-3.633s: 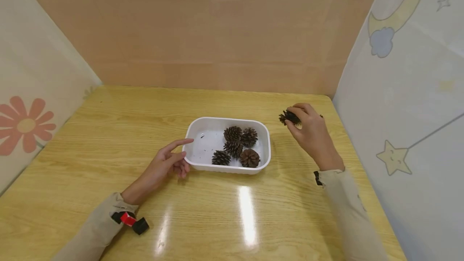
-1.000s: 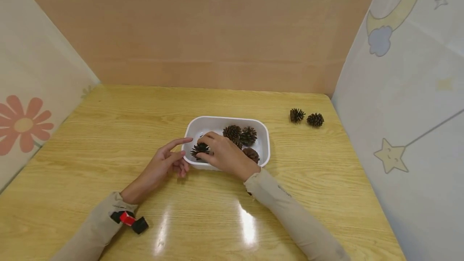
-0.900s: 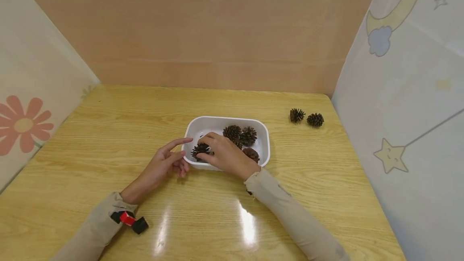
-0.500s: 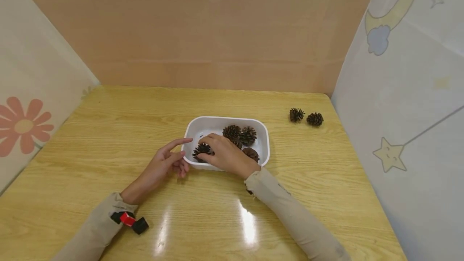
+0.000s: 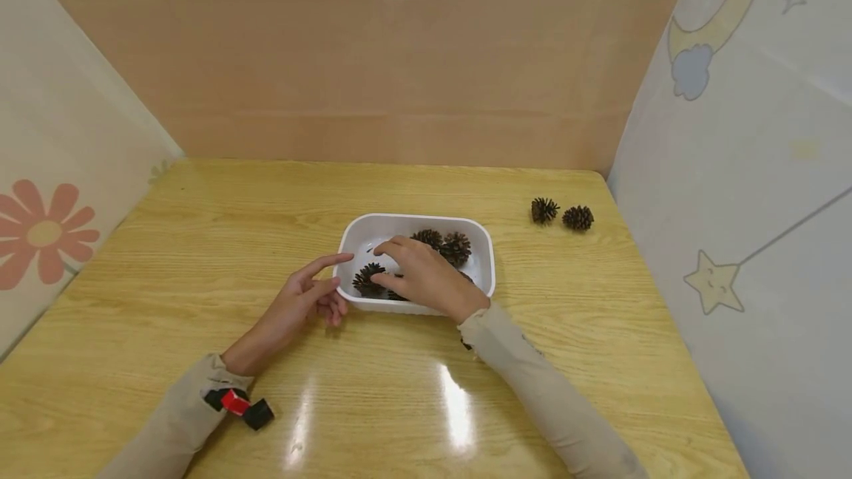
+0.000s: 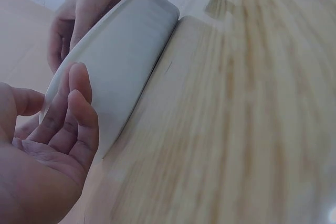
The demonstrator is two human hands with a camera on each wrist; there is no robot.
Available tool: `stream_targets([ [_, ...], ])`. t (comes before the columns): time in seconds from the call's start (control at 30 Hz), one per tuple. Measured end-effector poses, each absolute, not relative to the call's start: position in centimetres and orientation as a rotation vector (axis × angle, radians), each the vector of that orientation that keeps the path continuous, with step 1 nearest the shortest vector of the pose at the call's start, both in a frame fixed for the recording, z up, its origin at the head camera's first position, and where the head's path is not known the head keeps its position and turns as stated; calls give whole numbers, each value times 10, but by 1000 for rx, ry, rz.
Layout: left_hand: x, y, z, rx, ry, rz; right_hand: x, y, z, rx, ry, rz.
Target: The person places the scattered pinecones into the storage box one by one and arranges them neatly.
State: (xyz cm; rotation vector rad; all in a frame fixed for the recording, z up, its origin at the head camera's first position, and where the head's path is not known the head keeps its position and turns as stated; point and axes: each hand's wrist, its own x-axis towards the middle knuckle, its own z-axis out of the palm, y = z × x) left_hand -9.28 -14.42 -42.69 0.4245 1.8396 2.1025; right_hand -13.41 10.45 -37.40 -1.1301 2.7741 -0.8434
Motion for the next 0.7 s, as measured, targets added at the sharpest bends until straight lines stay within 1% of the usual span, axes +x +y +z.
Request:
stream_targets([
  [0.37,-92,-145,-429,413,1836,2109,-139,117,-363,-1161,2872,-818],
  [0.6,-92,-143,-428,425,1836,2113,-139,138,-353,-1183,2959,-776],
  [0.7,-92,-143,-428,426,1841,2113,-138,150,-348,-1128,2972,-762],
])
